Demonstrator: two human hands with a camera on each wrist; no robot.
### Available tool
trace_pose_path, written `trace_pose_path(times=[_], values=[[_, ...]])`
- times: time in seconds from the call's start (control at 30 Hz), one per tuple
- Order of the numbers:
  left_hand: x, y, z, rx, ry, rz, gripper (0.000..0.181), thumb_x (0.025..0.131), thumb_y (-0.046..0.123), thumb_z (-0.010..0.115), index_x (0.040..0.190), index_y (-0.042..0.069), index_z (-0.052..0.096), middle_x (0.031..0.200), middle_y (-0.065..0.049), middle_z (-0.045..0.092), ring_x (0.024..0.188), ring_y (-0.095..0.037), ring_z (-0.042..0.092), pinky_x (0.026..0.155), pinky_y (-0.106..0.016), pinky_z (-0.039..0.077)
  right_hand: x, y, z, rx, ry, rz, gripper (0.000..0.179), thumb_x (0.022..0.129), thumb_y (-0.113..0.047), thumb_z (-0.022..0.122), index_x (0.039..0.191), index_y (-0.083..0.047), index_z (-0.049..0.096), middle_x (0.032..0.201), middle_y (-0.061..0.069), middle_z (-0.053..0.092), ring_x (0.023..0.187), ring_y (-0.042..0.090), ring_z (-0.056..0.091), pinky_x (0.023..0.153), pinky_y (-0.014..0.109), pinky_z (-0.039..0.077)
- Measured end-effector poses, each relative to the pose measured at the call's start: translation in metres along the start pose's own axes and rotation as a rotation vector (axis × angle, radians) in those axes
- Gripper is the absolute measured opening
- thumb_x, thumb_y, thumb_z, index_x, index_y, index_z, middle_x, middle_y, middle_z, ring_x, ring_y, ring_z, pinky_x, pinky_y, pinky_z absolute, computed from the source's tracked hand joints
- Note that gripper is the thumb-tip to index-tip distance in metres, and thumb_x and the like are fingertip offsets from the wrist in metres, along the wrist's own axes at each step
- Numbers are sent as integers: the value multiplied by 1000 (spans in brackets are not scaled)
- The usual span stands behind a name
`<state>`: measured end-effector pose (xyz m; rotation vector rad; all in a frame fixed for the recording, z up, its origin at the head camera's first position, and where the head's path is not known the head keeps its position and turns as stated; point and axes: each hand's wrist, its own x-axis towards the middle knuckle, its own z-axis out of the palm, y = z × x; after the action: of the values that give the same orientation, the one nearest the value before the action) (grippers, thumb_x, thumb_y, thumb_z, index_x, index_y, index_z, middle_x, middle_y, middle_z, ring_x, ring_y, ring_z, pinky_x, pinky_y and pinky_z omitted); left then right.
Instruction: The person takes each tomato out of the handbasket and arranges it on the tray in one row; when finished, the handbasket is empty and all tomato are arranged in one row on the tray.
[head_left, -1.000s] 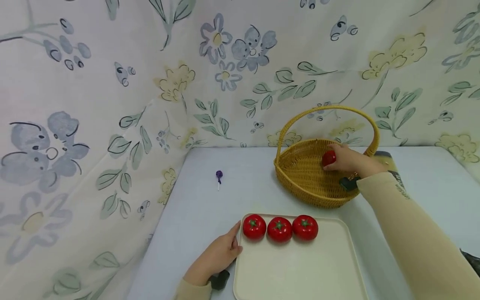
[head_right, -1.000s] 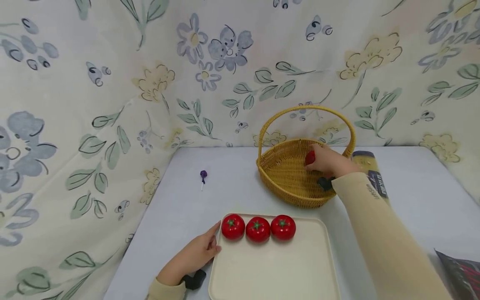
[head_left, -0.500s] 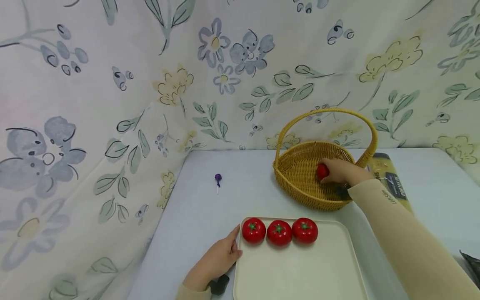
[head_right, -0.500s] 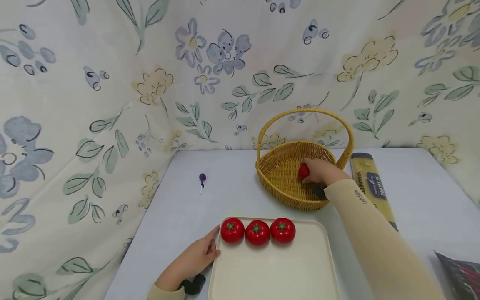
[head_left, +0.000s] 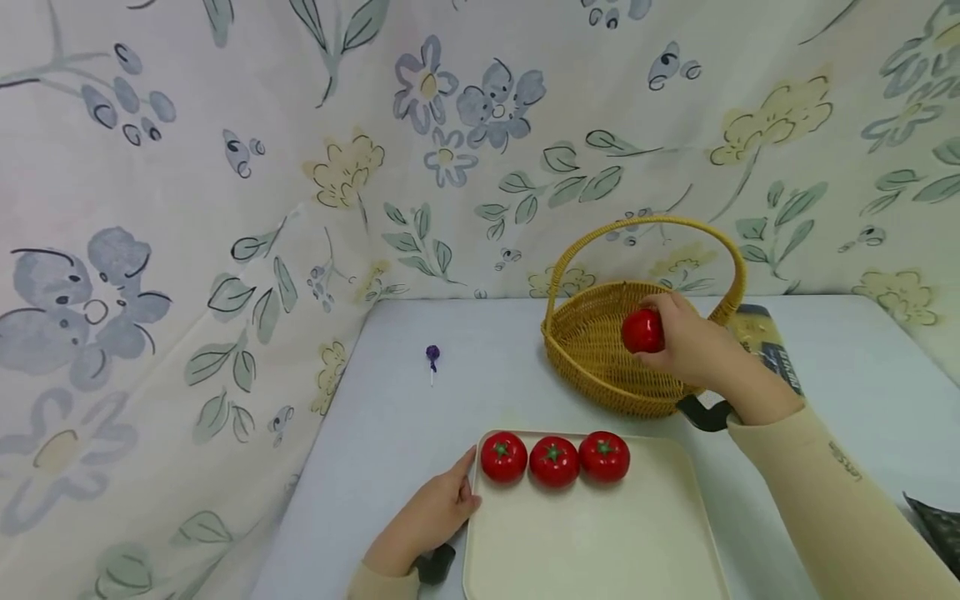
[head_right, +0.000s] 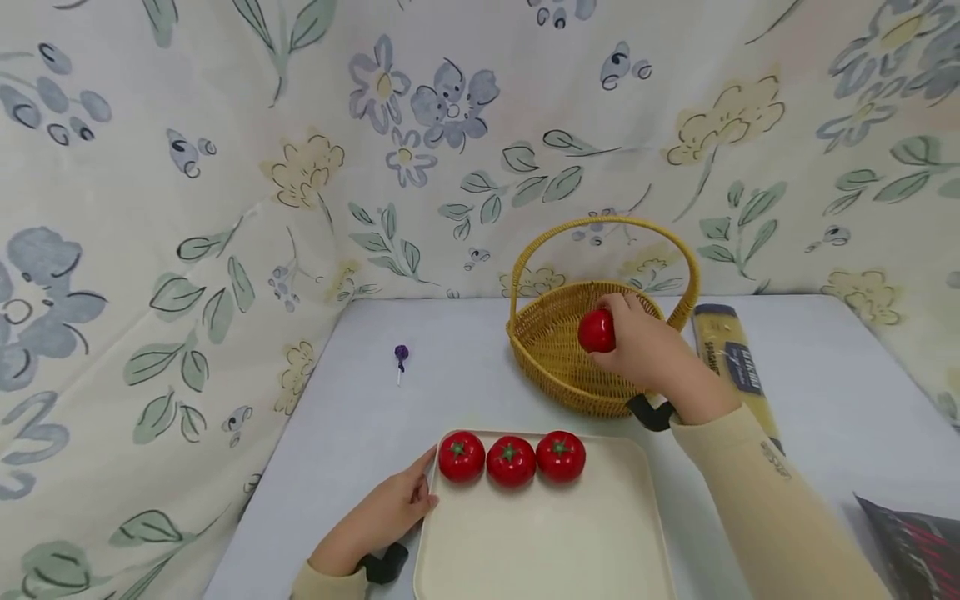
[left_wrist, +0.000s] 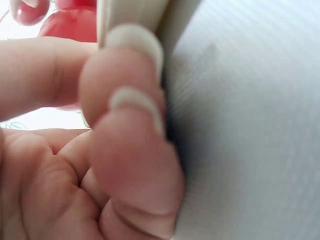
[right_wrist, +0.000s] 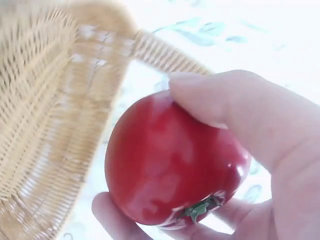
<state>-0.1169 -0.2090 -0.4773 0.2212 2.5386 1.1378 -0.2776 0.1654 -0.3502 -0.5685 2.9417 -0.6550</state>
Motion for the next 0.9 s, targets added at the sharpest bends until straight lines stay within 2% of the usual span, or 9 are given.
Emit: trace_pose_path(times=[0.13, 0.3, 0.4, 0.5, 0.6, 0.8, 0.9], values=[[2, 0, 0, 3, -1, -1, 72, 102, 13, 69, 162, -1, 32, 78, 1, 53, 63, -12, 48, 56, -24, 39, -33, -8, 7, 0, 67, -41, 80, 88, -22, 86, 143, 9, 38, 128, 32, 56, 102, 48, 67, 83, 60, 58], [3, 1, 1, 20, -1, -24, 72, 101, 13, 69, 162, -2, 32, 78, 0, 53, 63, -13, 48, 55, -24, 39, -69, -15, 24, -128, 141, -108, 75, 79, -26, 94, 136, 2, 56, 114, 22, 62, 92, 38, 69, 82, 61, 55], [3, 2, 2, 20, -2, -38, 72, 101, 12, 69, 161, -2, 32, 79, -1, 53, 64, -14, 49, 55, -24, 39, -87, -17, 36, -200, 145, -78, 76, 74, -32, 96, 135, -3, 62, 108, 17, 62, 89, 34, 68, 75, 58, 53], [2, 2, 2, 24, -2, -40, 72, 101, 11, 69, 161, -3, 32, 79, -1, 53, 64, -14, 49, 55, -23, 39, -101, -15, 53, -213, 132, -24, 76, 72, -34, 97, 134, -6, 63, 110, 18, 64, 91, 35, 68, 72, 58, 51], [1, 3, 2, 25, -4, -37, 72, 101, 11, 69, 161, -3, 32, 79, -1, 53, 64, -14, 49, 55, -23, 39, -108, -10, 71, -194, 109, 16, 74, 73, -33, 97, 133, -6, 64, 113, 20, 64, 94, 36, 68, 71, 58, 50], [2, 4, 3, 21, 0, -26, 73, 101, 11, 69, 161, -3, 32, 78, -1, 53, 64, -14, 49, 55, -23, 40, -105, 4, 98, -167, 32, 74, 73, 75, -34, 95, 135, -7, 62, 116, 21, 62, 95, 37, 66, 72, 56, 48], [2, 3, 3, 22, 4, -9, 73, 101, 11, 69, 161, -4, 32, 79, 0, 53, 64, -14, 49, 55, -24, 40, -104, 6, 105, -155, 38, 84, 75, 75, -32, 95, 137, -7, 62, 119, 22, 62, 98, 38, 65, 73, 56, 48]])
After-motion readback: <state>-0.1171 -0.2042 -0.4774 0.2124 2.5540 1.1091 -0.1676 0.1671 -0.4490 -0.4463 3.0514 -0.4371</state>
